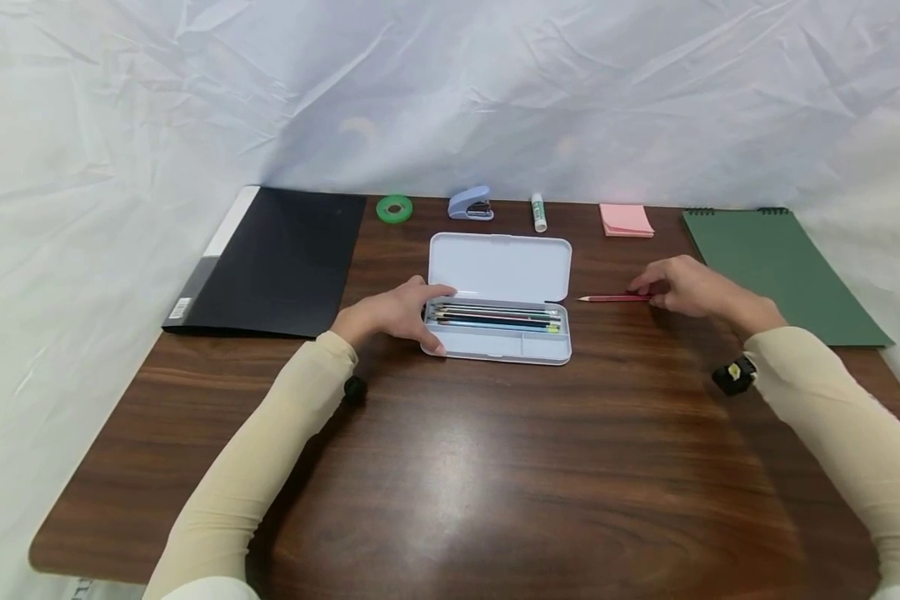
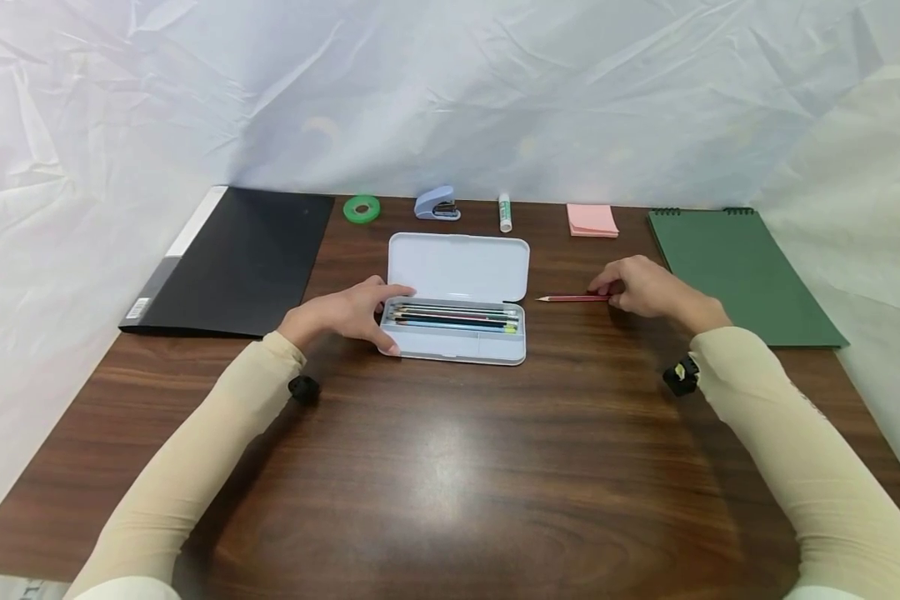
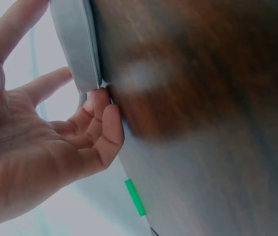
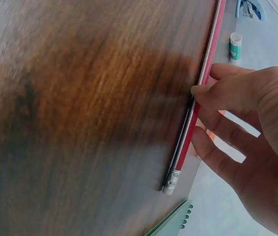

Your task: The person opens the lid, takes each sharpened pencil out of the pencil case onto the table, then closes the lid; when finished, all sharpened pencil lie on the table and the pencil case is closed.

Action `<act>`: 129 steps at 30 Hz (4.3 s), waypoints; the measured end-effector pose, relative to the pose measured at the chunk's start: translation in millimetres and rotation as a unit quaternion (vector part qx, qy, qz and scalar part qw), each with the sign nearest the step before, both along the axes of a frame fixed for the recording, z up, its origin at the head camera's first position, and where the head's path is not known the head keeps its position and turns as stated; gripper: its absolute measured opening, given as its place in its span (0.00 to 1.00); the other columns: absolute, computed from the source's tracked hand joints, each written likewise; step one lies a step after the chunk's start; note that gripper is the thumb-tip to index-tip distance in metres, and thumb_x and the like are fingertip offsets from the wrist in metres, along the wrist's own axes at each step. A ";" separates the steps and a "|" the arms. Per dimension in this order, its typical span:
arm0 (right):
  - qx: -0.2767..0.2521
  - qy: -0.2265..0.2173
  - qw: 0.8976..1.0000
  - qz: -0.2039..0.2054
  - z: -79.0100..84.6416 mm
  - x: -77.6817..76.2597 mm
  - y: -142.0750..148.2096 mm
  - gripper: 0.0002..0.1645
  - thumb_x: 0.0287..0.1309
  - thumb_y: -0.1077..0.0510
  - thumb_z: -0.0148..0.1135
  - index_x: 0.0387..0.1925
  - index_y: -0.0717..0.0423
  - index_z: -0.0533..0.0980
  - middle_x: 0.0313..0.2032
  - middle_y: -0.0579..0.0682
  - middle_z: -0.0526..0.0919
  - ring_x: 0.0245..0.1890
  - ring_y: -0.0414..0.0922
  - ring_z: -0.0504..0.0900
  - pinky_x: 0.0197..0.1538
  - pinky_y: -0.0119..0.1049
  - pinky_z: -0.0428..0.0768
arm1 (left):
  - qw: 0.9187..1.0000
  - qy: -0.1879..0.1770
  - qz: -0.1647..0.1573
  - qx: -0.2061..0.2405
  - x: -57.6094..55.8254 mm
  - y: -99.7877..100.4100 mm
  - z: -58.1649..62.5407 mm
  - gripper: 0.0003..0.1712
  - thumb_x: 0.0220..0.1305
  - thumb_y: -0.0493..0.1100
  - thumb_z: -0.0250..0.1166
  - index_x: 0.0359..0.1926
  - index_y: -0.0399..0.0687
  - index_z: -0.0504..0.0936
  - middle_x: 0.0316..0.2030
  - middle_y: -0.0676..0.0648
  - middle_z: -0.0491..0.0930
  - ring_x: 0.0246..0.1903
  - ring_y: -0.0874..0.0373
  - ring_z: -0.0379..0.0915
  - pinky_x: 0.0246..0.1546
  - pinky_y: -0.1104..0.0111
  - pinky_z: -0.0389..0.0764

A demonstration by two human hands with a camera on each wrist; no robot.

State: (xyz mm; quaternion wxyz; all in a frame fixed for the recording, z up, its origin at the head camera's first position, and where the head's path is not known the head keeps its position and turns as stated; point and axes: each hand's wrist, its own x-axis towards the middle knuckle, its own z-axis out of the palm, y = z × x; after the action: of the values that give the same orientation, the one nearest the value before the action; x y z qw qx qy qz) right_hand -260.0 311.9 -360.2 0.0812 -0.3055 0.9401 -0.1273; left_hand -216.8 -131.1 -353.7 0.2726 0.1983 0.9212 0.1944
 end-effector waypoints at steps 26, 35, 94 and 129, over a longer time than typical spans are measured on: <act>0.003 -0.024 0.999 -0.025 3.0 1.2 -2.8 0.20 0.53 0.76 0.60 0.48 0.63 0.83 0.42 0.57 0.85 0.36 0.47 0.81 0.37 0.42 0.78 | 1.000 0.000 -0.004 -0.001 -0.5 -0.4 0.2 0.57 0.52 0.54 0.78 0.78 0.57 0.56 0.58 0.38 0.62 0.55 0.47 0.62 0.55 0.56 0.69; -0.004 -0.030 0.999 -0.028 1.0 2.7 -3.1 0.20 0.53 0.77 0.59 0.47 0.63 0.84 0.42 0.57 0.85 0.36 0.47 0.80 0.36 0.41 0.79 | 1.000 -0.001 0.000 0.003 1.5 -1.2 -1.7 0.57 0.52 0.55 0.78 0.78 0.59 0.56 0.58 0.38 0.62 0.56 0.47 0.62 0.55 0.56 0.69; -0.047 0.039 0.987 0.148 12.2 33.6 -186.0 0.22 0.53 0.65 0.73 0.52 0.56 0.83 0.39 0.49 0.89 0.37 0.44 0.84 0.46 0.46 0.82 | 1.000 -0.005 0.016 -0.010 -0.7 -4.6 0.2 0.57 0.51 0.56 0.78 0.77 0.63 0.57 0.59 0.40 0.63 0.56 0.48 0.64 0.56 0.54 0.70; 0.046 0.046 0.985 0.157 22.5 27.0 -202.9 0.24 0.52 0.59 0.76 0.52 0.54 0.82 0.34 0.50 0.88 0.31 0.44 0.83 0.40 0.45 0.81 | 1.000 -0.013 0.014 -0.008 -3.8 -4.2 3.6 0.56 0.52 0.56 0.78 0.77 0.60 0.57 0.60 0.39 0.63 0.57 0.47 0.63 0.60 0.54 0.69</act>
State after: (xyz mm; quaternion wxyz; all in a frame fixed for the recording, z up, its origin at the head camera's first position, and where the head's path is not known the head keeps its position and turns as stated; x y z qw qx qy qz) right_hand -232.9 109.0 -337.7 0.0710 -0.4511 0.8879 -0.0551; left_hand -220.6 -135.3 -350.0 0.2835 0.1810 0.9217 0.1931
